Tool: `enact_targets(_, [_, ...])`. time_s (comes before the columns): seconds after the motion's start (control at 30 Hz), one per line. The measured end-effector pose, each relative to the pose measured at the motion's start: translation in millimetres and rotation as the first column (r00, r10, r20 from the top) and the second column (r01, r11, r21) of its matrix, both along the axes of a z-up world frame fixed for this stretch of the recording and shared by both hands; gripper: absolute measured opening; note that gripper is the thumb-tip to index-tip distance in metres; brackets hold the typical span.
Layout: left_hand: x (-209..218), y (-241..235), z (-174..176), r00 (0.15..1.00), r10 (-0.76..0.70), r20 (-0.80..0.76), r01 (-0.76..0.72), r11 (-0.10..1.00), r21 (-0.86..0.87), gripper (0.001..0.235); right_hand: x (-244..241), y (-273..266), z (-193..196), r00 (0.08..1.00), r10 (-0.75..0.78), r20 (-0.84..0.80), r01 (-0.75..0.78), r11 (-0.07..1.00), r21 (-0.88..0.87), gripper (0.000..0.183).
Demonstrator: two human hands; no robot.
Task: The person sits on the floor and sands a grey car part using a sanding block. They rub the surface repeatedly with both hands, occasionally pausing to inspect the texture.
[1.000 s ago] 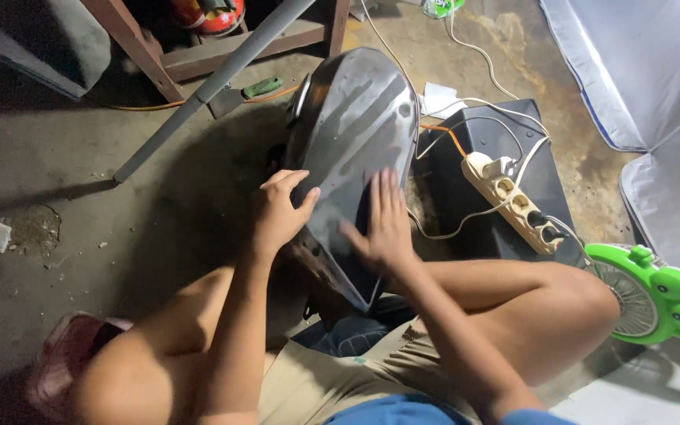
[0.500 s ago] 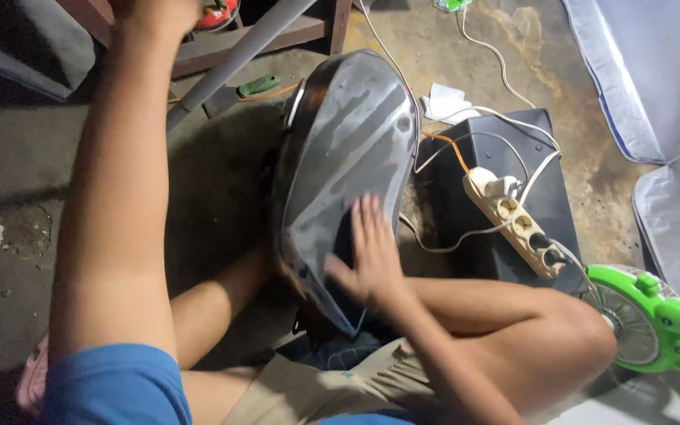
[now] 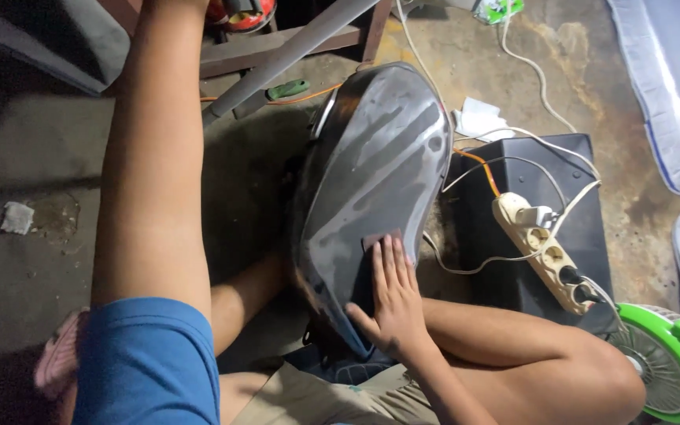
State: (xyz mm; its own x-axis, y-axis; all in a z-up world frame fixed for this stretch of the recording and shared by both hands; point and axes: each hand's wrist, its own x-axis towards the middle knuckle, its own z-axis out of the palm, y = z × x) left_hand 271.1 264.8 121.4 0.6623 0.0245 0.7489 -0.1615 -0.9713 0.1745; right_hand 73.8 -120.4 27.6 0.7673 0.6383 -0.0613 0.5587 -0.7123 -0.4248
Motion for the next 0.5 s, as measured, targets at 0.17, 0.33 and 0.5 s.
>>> enact_targets(0.17, [-53.1,22.5,-70.8,1.0,-0.01,-0.008,0.01,1.0,0.026,0.029,26.0,-3.2,-16.8,0.995,0.005,0.095,0.002,0.998,-0.065,0.119])
enact_targets(0.33, [-73.1,38.6,-73.9,0.999,-0.009,0.035,0.007,0.999,0.053,0.03,34.6,8.8,-6.8,0.992,-0.119,0.052,0.122,0.991,-0.06,0.116])
enact_targets(0.5, [-32.5,30.4,-40.3,0.998,-0.018,0.053,0.015,0.998,0.066,0.031,-1.1,4.5,10.2,0.998,-0.045,0.042,0.047,0.998,-0.029,0.113])
